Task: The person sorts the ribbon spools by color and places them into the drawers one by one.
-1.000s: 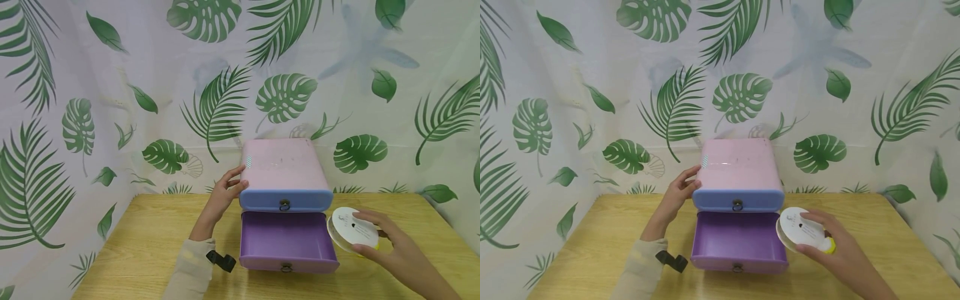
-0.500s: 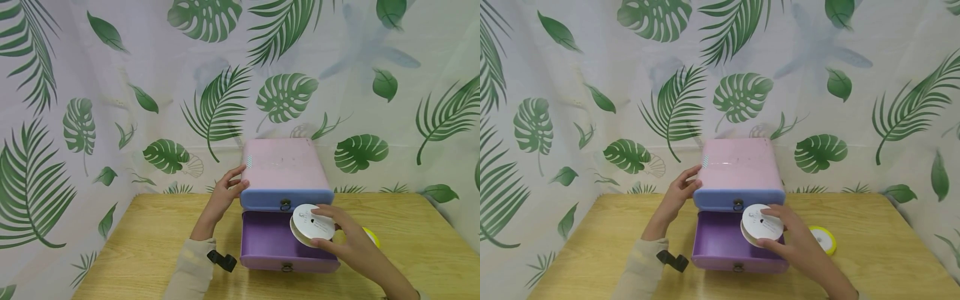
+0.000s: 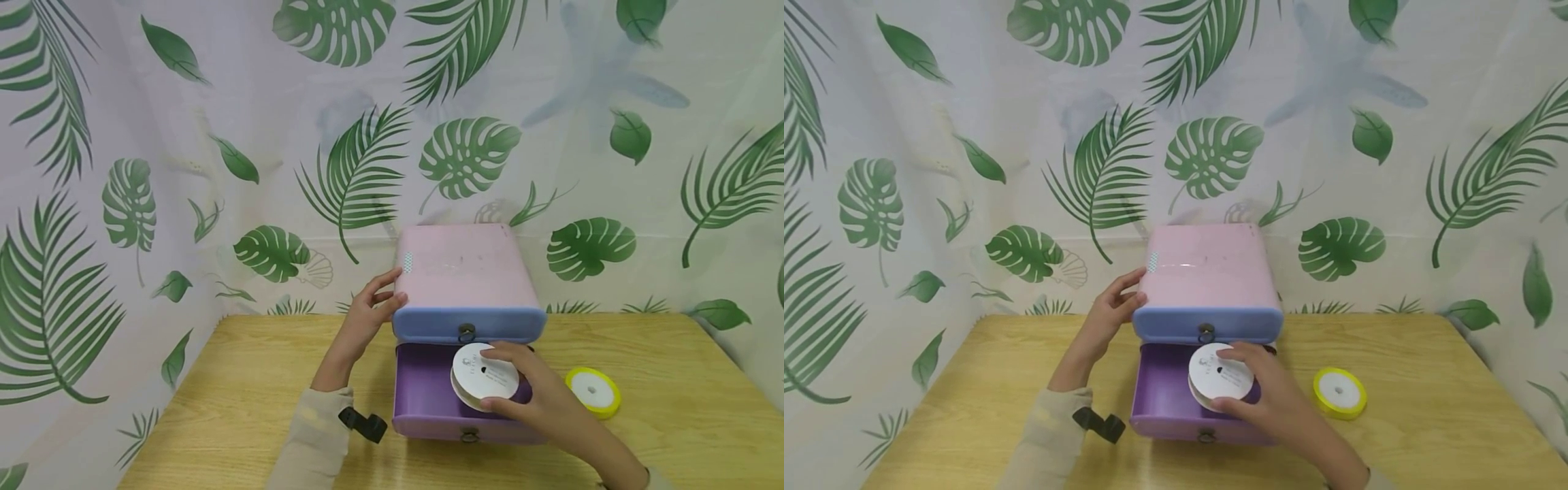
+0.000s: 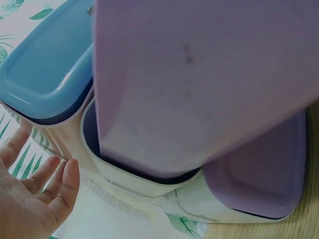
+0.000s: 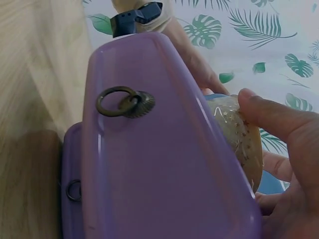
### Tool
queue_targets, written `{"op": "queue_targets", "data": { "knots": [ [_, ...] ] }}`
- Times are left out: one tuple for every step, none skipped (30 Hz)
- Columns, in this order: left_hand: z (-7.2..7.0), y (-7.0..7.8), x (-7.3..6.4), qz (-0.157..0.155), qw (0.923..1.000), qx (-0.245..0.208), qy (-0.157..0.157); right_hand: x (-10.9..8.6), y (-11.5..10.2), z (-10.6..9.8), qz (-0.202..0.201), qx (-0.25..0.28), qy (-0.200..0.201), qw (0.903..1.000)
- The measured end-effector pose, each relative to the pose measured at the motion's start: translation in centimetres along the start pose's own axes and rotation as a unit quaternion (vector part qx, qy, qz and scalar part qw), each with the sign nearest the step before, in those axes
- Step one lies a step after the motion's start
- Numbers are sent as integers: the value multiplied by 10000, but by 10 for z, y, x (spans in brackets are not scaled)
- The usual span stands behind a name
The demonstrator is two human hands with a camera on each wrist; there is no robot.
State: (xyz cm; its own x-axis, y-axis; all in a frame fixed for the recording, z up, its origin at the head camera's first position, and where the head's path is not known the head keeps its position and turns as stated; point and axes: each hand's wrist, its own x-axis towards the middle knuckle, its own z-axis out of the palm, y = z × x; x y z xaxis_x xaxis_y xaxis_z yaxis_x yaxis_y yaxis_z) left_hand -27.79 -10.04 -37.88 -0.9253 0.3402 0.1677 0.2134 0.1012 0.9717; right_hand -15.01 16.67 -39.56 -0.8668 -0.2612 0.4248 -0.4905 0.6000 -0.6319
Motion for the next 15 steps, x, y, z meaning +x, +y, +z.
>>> {"op": "queue_targets", "data": {
  "knots": [
    [0, 0, 0, -3, 10000, 7, 6, 0, 0, 1, 8, -25, -26, 10000],
    [0, 0, 0, -3, 10000, 6, 15, 1, 0, 3, 11, -51, -58, 10000],
    [0, -1, 1, -4, 10000, 0, 20, 1, -1, 4, 9, -92, -85, 9999],
    [0, -1, 1, -4, 10000, -7, 27, 2, -1, 5, 20, -120, -132, 9998],
    [0, -1, 1, 0, 10000, -14, 34, 2, -1, 6, 43, -145, -179, 9997],
    [0, -1, 1, -1, 10000, -19, 42, 3, -1, 7, 62, -150, -225, 9996],
    [0, -1, 1, 4, 10000, -20, 50, 3, -1, 8, 43, -158, -250, 9996],
    [0, -1, 1, 5, 10000, -23, 58, 3, -1, 8, 35, -180, -288, 9994],
    [0, -1, 1, 14, 10000, -28, 62, 3, -1, 9, 36, -188, -326, 9993],
    [0, -1, 1, 9, 10000, -24, 69, 3, -1, 10, 48, -189, -369, 9991],
    [0, -1, 1, 5, 10000, -18, 74, 3, -1, 10, 56, -172, -406, 9990],
    [0, -1, 1, -2, 10000, -15, 77, 2, -1, 11, 61, -166, -446, 9988],
    [0, -1, 1, -8, 10000, -13, 80, 2, -1, 11, 75, -147, -486, 9987],
    [0, -1, 1, -18, 10000, -11, 81, 2, -1, 11, 97, -142, -522, 9985],
    [1, -1, 1, -23, 10000, -11, 82, 2, -1, 11, 103, -143, -541, 9984]
  ]
}}
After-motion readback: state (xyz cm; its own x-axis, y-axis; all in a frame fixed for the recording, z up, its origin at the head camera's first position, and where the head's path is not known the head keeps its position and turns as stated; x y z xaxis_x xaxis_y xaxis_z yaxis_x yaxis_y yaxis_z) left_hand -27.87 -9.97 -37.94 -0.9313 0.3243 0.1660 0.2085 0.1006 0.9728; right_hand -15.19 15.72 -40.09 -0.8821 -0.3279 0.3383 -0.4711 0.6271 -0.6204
